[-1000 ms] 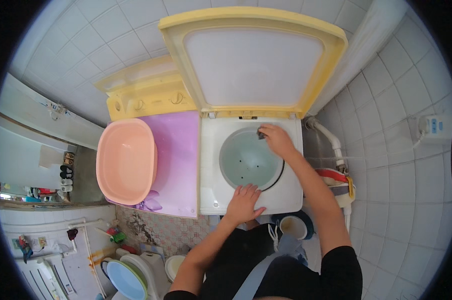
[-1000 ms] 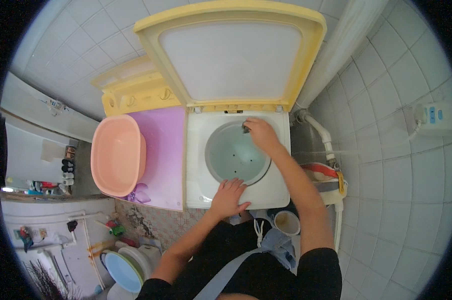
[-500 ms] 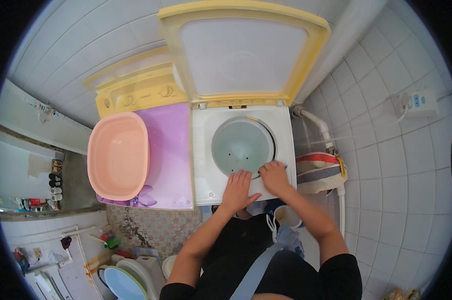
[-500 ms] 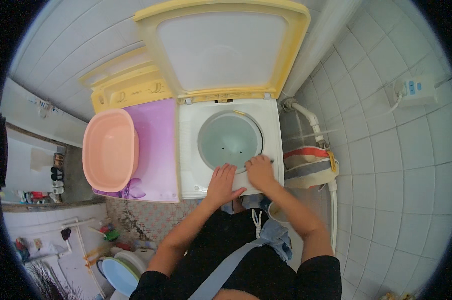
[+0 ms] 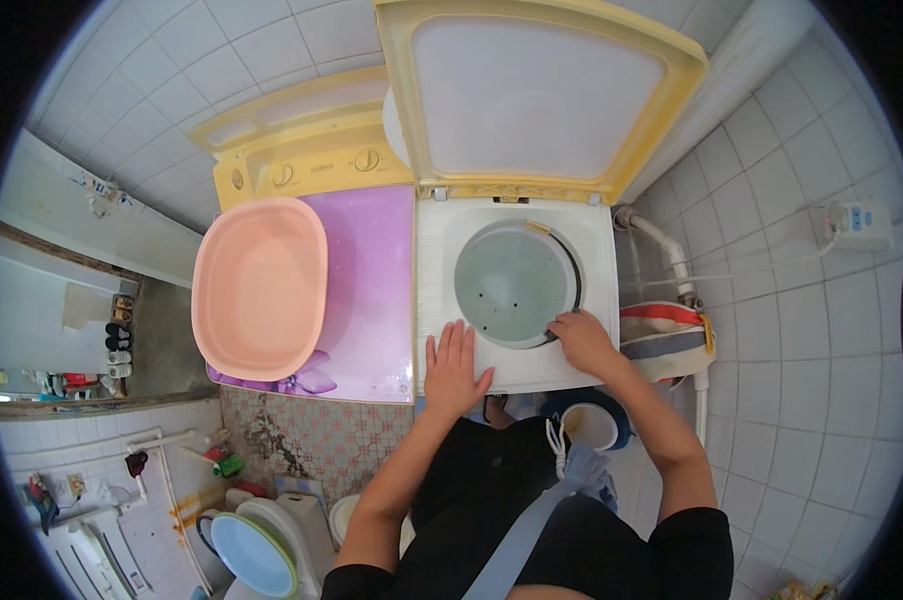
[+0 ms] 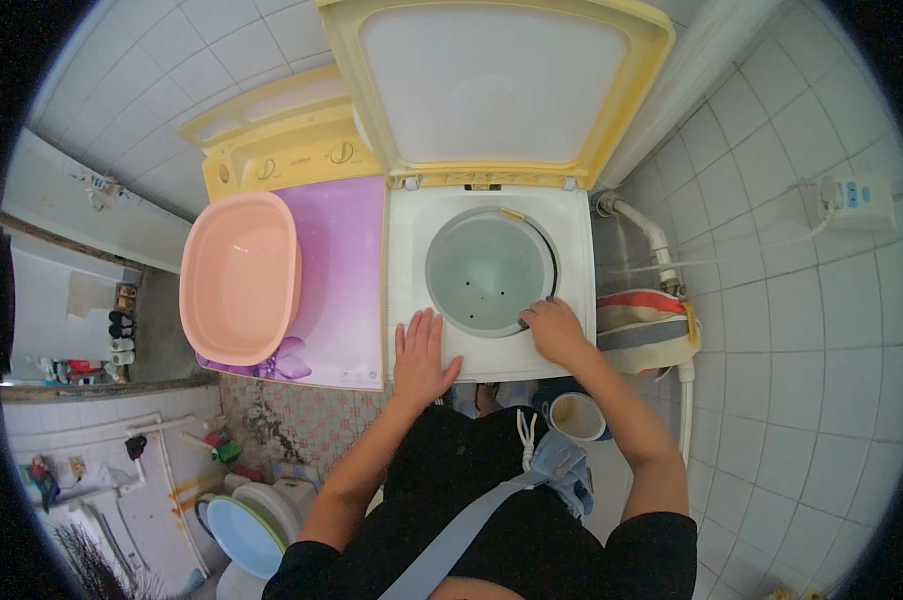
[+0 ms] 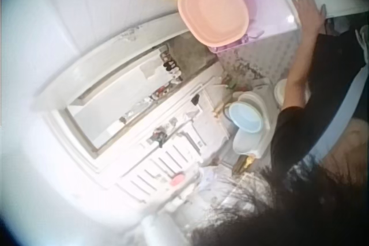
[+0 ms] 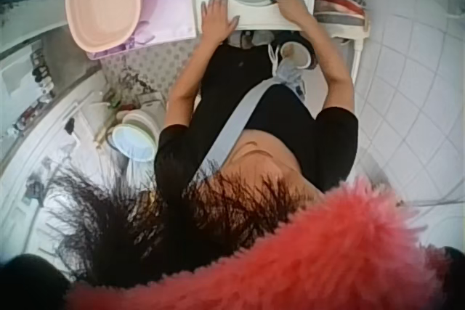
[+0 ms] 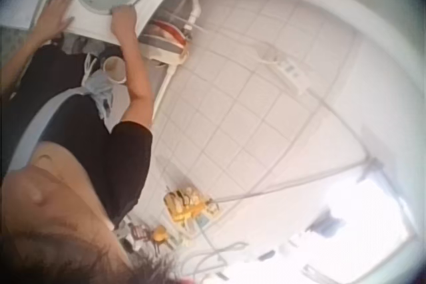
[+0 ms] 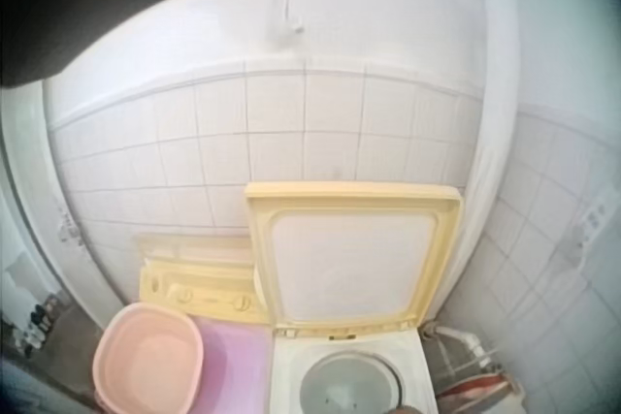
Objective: The person carries two basins to a bathroom, then uses a cloth to wipe various surfaces and internal components of a twin-tub washing machine, including the lids and control panel.
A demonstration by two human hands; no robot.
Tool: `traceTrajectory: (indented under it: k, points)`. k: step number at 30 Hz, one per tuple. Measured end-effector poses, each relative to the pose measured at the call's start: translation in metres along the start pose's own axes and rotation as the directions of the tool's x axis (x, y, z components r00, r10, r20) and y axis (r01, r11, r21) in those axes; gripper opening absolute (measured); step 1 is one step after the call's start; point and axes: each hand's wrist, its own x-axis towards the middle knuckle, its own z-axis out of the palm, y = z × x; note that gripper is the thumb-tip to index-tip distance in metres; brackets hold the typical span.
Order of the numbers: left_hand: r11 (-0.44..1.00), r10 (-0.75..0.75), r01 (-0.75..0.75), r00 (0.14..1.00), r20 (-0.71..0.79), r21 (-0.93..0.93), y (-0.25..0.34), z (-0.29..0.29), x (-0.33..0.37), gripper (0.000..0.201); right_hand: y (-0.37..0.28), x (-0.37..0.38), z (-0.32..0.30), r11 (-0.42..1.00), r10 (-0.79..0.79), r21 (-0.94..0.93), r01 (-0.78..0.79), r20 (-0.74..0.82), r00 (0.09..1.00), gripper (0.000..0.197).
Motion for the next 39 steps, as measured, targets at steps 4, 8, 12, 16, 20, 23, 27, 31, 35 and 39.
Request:
traceTrajectory:
  k: [4,8,12,16,20,23,27,31,35,39]
  points:
    - [1.0,-0.006,0.007,0.998,-0.06,0.006,-0.002,0.004,-0.001,0.081,-0.053,0.01,0.009,0.989,0.088,0.109,-0.1,0.114,0.99,0.026]
    - [0.998,-0.017,0.013,0.998,-0.057,-0.065,-0.002,0.005,0.002,0.072,-0.077,0.06,0.024,0.922,0.014,0.384,-0.054,0.108,0.994,0.026]
    - [0.989,-0.063,0.05,0.994,-0.087,-0.141,-0.008,0.005,0.009,0.066,-0.086,0.097,0.021,0.769,0.087,0.639,0.018,-0.133,0.987,0.028]
    - [0.99,-0.099,0.081,0.98,-0.171,-0.112,-0.008,0.002,0.02,0.064,-0.099,0.088,0.027,0.824,0.176,0.563,-0.065,-0.146,0.973,0.034]
    - [0.991,-0.1,0.082,0.98,-0.17,-0.105,-0.011,0.002,0.022,0.065,-0.105,0.087,0.02,0.815,0.187,0.57,-0.1,-0.096,0.978,0.034]
    - [0.996,-0.085,0.079,0.988,-0.131,-0.048,-0.011,0.003,0.023,0.066,-0.102,0.119,0.022,0.771,0.253,0.618,-0.154,-0.074,0.965,0.033]
    - [0.995,-0.087,0.08,0.99,-0.114,-0.066,-0.008,-0.002,0.025,0.065,-0.08,0.173,0.023,0.76,0.362,0.633,-0.146,-0.226,0.904,0.03]
    - [0.997,-0.074,0.071,0.99,-0.123,-0.028,-0.01,-0.002,0.02,0.065,-0.054,0.211,0.019,0.659,0.495,0.707,-0.259,-0.147,0.857,0.031]
    - [0.996,-0.081,0.077,0.99,-0.118,-0.042,-0.005,-0.006,0.025,0.066,-0.026,0.226,0.051,0.504,0.752,0.844,-0.182,-0.325,0.573,0.035]
    - [0.996,-0.085,0.082,0.988,-0.125,-0.028,-0.006,-0.002,0.025,0.065,-0.047,0.223,0.056,0.422,0.791,0.883,-0.204,-0.248,0.56,0.033]
